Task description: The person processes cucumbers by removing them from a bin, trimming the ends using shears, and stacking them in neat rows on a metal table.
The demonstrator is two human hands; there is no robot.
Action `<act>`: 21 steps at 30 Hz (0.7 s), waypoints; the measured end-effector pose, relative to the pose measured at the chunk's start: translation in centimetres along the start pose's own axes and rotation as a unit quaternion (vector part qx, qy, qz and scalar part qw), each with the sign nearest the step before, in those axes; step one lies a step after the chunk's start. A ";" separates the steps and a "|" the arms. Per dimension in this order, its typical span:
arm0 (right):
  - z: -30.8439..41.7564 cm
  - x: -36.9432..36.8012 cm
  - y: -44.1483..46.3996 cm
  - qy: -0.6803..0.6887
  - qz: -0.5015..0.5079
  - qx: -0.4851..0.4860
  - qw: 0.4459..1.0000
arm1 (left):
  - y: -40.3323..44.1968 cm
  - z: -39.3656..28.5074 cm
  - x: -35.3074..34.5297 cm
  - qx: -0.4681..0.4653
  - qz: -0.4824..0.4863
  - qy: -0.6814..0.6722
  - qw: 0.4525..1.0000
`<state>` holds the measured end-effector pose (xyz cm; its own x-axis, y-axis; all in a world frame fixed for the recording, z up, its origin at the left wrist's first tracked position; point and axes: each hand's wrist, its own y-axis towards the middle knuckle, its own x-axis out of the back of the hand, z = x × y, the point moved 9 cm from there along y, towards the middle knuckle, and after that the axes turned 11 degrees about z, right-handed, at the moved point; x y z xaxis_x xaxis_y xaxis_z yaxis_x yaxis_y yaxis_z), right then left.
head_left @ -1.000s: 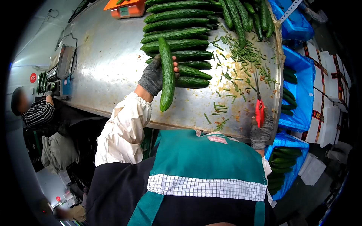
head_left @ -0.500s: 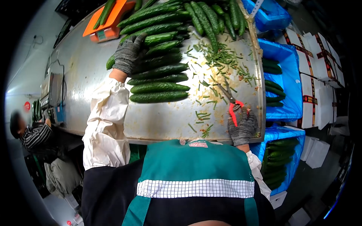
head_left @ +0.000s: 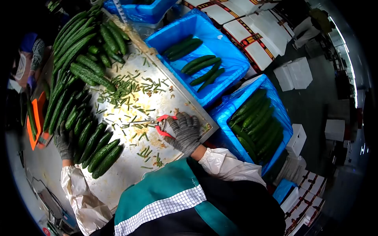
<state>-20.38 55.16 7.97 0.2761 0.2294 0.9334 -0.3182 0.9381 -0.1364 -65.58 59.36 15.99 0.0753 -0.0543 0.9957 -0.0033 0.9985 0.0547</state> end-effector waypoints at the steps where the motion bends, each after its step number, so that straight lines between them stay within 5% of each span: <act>1: 0.1 0.3 0.1 0.007 0.001 0.005 1.000 | 0.0 -0.5 0.5 0.001 0.000 -0.006 1.000; 7: -1.2 2.2 0.6 0.029 -0.004 0.005 1.000 | -0.7 0.4 -0.5 0.015 0.036 0.011 0.999; 10: -3.1 5.6 1.2 0.102 -0.103 0.056 0.988 | -1.0 -0.5 0.5 0.028 0.034 -0.088 0.995; 14: -10.7 8.3 4.1 0.062 -0.136 -0.011 0.989 | -1.9 -2.0 1.9 0.034 -0.008 -0.042 0.998; 17: -17.8 8.8 7.7 -0.008 0.027 -0.133 0.991 | -3.2 -3.6 2.9 0.052 -0.040 0.004 0.998; 20: -23.3 7.1 11.4 -0.055 0.066 -0.134 0.987 | -4.9 -5.4 3.0 0.050 -0.050 0.030 0.997; 21: -24.5 5.4 12.8 -0.094 0.162 -0.148 0.971 | -5.3 -6.2 3.0 0.052 -0.052 0.043 0.996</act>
<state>-0.75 74.78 3.09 0.0256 0.5002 0.8655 -0.0781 0.8642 -0.4971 -59.19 53.99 18.27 0.1659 -0.1524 0.9743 -0.0939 0.9811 0.1694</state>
